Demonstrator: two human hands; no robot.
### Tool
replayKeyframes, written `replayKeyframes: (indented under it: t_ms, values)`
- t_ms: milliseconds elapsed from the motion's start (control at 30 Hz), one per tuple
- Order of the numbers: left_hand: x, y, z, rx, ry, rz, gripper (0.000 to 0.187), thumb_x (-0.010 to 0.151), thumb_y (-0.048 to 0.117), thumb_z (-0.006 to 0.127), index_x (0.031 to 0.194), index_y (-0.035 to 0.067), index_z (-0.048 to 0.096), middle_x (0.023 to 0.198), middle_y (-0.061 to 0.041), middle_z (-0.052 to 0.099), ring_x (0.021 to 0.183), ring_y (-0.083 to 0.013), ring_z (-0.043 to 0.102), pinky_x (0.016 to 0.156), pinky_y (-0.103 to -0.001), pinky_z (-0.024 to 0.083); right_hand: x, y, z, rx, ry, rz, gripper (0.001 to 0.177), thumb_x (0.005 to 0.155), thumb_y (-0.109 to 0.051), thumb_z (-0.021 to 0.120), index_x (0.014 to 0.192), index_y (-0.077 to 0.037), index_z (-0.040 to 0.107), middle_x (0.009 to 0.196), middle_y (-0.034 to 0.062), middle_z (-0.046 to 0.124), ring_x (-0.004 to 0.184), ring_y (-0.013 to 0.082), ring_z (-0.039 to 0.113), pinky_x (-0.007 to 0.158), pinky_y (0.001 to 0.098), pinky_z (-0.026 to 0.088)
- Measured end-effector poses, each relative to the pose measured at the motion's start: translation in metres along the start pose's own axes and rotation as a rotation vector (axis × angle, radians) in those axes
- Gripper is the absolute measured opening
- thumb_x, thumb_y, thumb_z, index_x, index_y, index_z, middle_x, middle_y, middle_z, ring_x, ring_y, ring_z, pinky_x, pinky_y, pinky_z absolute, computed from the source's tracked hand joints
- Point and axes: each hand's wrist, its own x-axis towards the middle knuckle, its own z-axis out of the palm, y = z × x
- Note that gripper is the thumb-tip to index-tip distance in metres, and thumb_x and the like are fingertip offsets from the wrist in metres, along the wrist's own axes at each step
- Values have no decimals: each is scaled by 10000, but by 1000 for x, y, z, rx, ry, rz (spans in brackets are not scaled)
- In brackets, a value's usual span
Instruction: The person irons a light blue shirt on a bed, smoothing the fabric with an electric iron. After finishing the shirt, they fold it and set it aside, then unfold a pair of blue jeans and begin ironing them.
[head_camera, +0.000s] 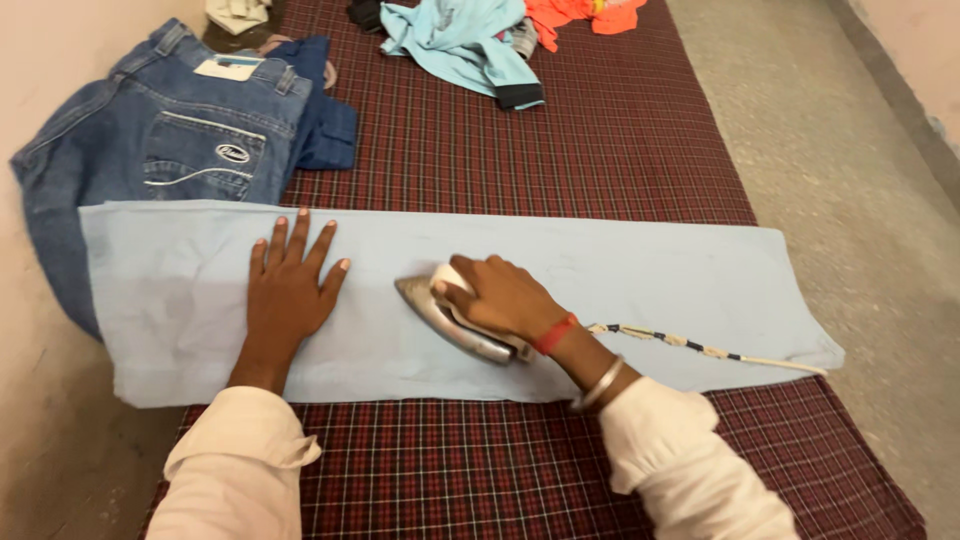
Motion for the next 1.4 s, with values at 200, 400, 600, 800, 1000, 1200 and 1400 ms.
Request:
replayKeyframes:
  t_ms: [200, 400, 600, 800, 1000, 1200, 1400]
  values:
    - [0, 0, 0, -2, -17, -8, 571, 1022, 486, 522, 1519, 208, 569, 1620, -174, 462, 1486, -405, 415, 1184, -610, 298, -39, 25, -8, 32, -106, 76, 577, 958, -561, 490, 1256, -85, 625, 666, 212, 707, 740, 350, 687, 686, 481, 557]
    - [1, 2, -1, 12, -32, -27, 572, 1025, 492, 511, 1515, 202, 570, 1622, -166, 460, 1498, -398, 398, 1190, -599, 285, -32, 8, -7, 34, -98, 77, 507, 971, -532, 487, 1098, -88, 697, 616, 165, 671, 600, 348, 677, 598, 491, 540]
    - [2, 3, -1, 11, -31, -31, 580, 1021, 489, 520, 1525, 207, 564, 1623, -170, 450, 1496, -401, 394, 1193, -600, 281, 0, -34, 9, 21, -12, -48, 461, 963, -492, 532, 1066, -80, 710, 667, 176, 688, 661, 393, 683, 627, 518, 533]
    - [1, -1, 3, -17, -26, -22, 578, 1012, 485, 540, 1524, 217, 558, 1627, -173, 419, 1486, -407, 383, 1173, -610, 275, 7, -45, 12, 12, 5, -125, 495, 972, -505, 527, 1095, -55, 691, 652, 187, 680, 673, 389, 686, 619, 518, 539]
    - [3, -11, -1, -56, -62, -18, 569, 996, 491, 551, 1509, 245, 553, 1627, -140, 424, 1499, -365, 371, 1198, -616, 224, -23, -20, -2, 5, -81, -49, 514, 977, -518, 498, 1098, -56, 686, 553, 181, 638, 596, 368, 673, 609, 502, 535]
    - [5, -9, 1, -34, -68, -61, 579, 989, 500, 541, 1513, 253, 548, 1635, -120, 415, 1506, -339, 354, 1216, -611, 181, -37, -10, -6, -13, -55, 148, 513, 967, -534, 487, 1061, -79, 705, 572, 178, 636, 576, 370, 677, 584, 492, 544]
    - [6, -5, -3, -47, -87, -82, 577, 994, 490, 535, 1513, 238, 546, 1636, -119, 400, 1517, -337, 332, 1218, -603, 172, 3, -31, 1, 33, -12, 260, 529, 966, -515, 490, 1189, -58, 639, 681, 231, 688, 695, 401, 721, 650, 517, 572]
